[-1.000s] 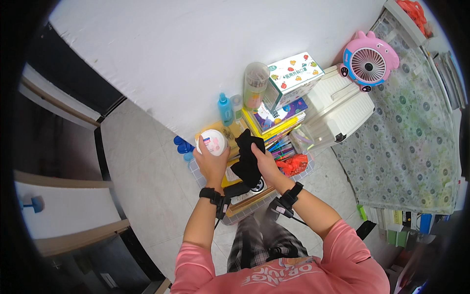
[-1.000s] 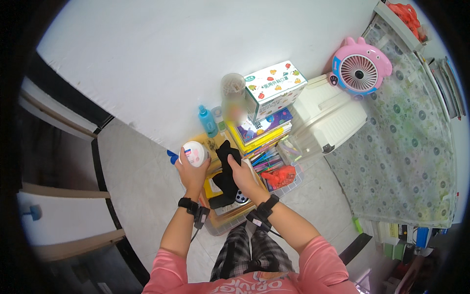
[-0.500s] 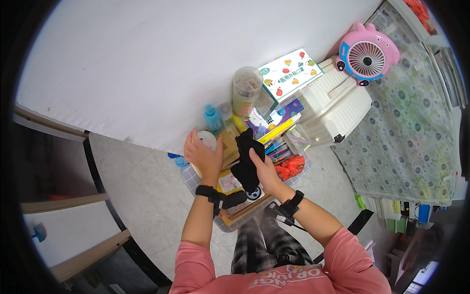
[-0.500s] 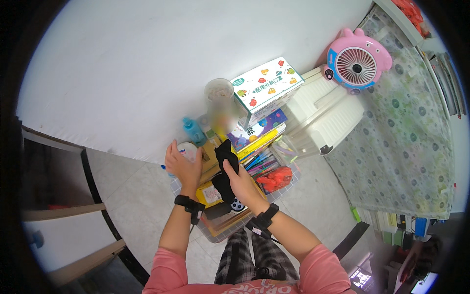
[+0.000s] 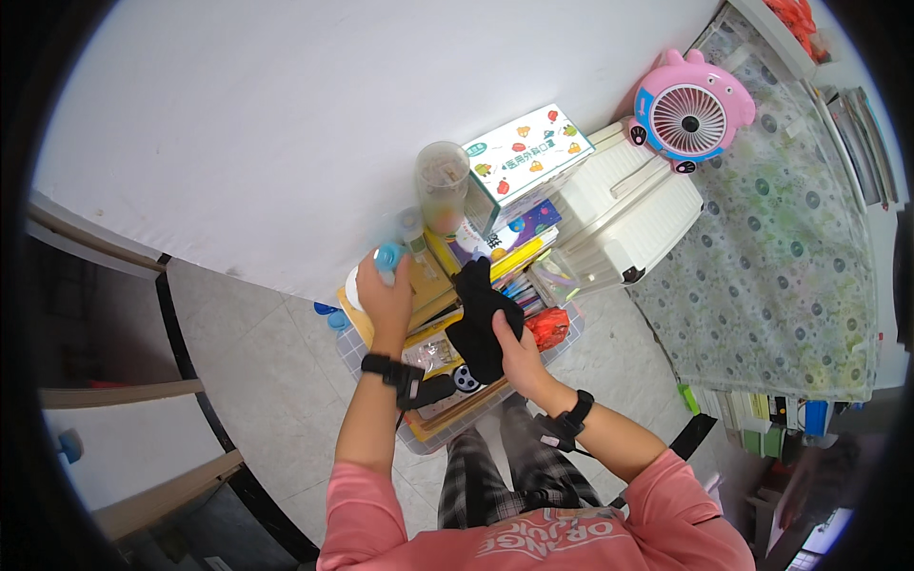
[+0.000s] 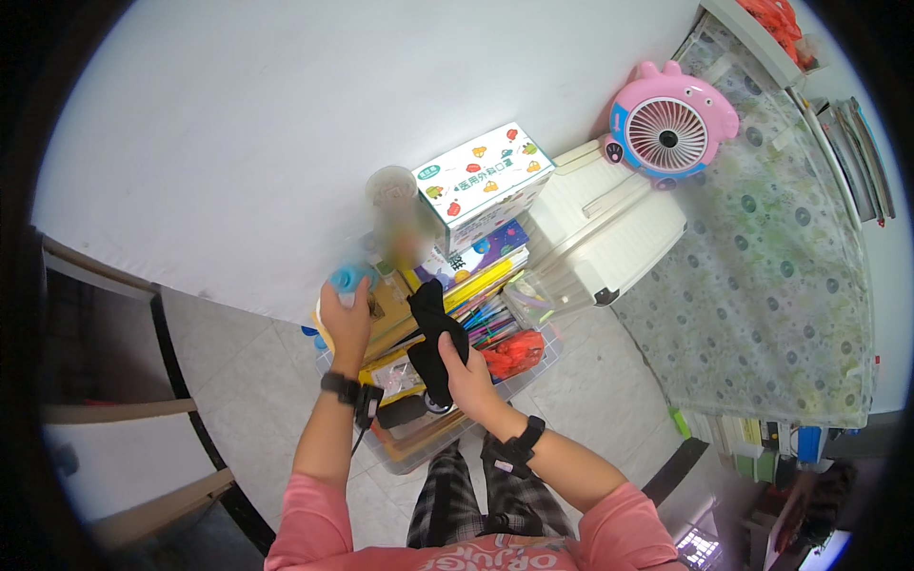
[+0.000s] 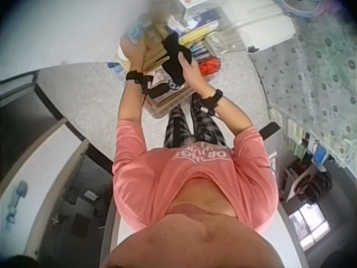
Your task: The person cleans a container, a box, a suitcase, and a hair dryer using a black cloth.
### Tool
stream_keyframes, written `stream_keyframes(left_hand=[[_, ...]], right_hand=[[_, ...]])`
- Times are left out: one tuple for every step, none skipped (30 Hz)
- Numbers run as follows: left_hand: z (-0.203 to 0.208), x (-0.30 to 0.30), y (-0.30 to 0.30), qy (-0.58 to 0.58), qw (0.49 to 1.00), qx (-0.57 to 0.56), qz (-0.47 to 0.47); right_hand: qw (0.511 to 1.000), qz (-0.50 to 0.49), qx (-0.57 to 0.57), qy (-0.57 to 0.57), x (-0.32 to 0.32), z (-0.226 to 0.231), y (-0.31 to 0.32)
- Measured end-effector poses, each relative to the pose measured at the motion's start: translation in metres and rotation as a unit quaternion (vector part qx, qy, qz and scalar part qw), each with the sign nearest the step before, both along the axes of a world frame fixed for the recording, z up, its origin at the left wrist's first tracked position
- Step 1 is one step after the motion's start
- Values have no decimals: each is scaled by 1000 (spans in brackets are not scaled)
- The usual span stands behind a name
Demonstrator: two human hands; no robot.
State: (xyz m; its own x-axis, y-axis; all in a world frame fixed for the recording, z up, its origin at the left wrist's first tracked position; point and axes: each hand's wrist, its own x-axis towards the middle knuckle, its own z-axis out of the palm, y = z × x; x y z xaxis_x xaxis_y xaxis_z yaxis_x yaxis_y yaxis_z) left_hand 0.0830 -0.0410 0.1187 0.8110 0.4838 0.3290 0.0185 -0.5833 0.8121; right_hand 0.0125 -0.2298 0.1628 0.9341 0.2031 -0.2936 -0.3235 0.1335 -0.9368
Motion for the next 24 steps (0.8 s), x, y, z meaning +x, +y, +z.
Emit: stream_keyframes(left_hand=[[13, -13, -4, -29, 1000, -7, 6], [27, -25, -12, -56, 998, -14, 10], [42, -35, -21, -55, 998, -11, 11], [63, -44, -31, -14, 998, -54, -19], [81, -53, -43, 28, 994, -97, -50], [95, -62, -57, 54, 988, -118, -85], [111, -70, -74, 52, 989, -112, -87], [128, -78, -91, 77, 986, -90, -118], [139, -85, -107, 104, 981, -68, -150], [138, -88, -122, 67, 980, -123, -141], [140, -92, -136, 69, 975, -159, -142], [142, -97, -148, 73, 977, -104, -170], [144, -102, -158, 79, 976, -48, -196], [148, -104, -168, 82, 973, -75, -200], [152, -107, -177, 81, 974, -70, -202], [157, -109, -184, 80, 966, -63, -238], [163, -110, -194, 80, 957, -60, -273], [174, -111, -202, 108, 952, -57, -282], [179, -109, -206, 102, 953, -57, -280], [184, -106, -207, 124, 943, -64, -301], [188, -101, -207, 145, 932, -71, -324], [185, -97, -209, 198, 915, -57, -347], [186, -94, -214, 198, 911, -52, -358], [187, -91, -221, 235, 889, -61, -389]], right_hand=[[999, -4, -5, -47, -1, 19, -5], [996, -10, -11, -91, -2, 33, -12], [996, -8, -8, -90, -1, 38, -19], [989, 0, -8, -147, 2, 45, -24], [979, 8, -9, -203, 5, 55, -29], [960, 41, -64, -269, 8, 67, -36], [933, 72, -119, -332, 11, 83, -43], [923, 91, -112, -357, 11, 93, -46], [917, 93, -129, -366, 7, 103, -49], [917, 89, -123, -368, 7, 105, -57], [918, 84, -118, -369, 8, 105, -65], [941, 59, -58, -329, 12, 108, -73], [940, 56, -54, -331, 15, 107, -85], [956, 93, -51, -275, 18, 105, -100], [966, 128, -47, -218, 21, 103, -114], [971, 134, -53, -191, 24, 98, -129], [968, 171, -74, -169, 31, 87, -145], [980, 136, -61, -130, 31, 77, -159], [988, 110, -48, -94, 30, 83, -168], [995, 58, -42, -66, 29, 91, -177], [995, 55, -44, -73, 30, 100, -186], [994, 56, 83, -48, 27, 126, -193], [976, 47, 210, -25, 26, 141, -202], [983, 73, 133, -100, 28, 142, -207]])
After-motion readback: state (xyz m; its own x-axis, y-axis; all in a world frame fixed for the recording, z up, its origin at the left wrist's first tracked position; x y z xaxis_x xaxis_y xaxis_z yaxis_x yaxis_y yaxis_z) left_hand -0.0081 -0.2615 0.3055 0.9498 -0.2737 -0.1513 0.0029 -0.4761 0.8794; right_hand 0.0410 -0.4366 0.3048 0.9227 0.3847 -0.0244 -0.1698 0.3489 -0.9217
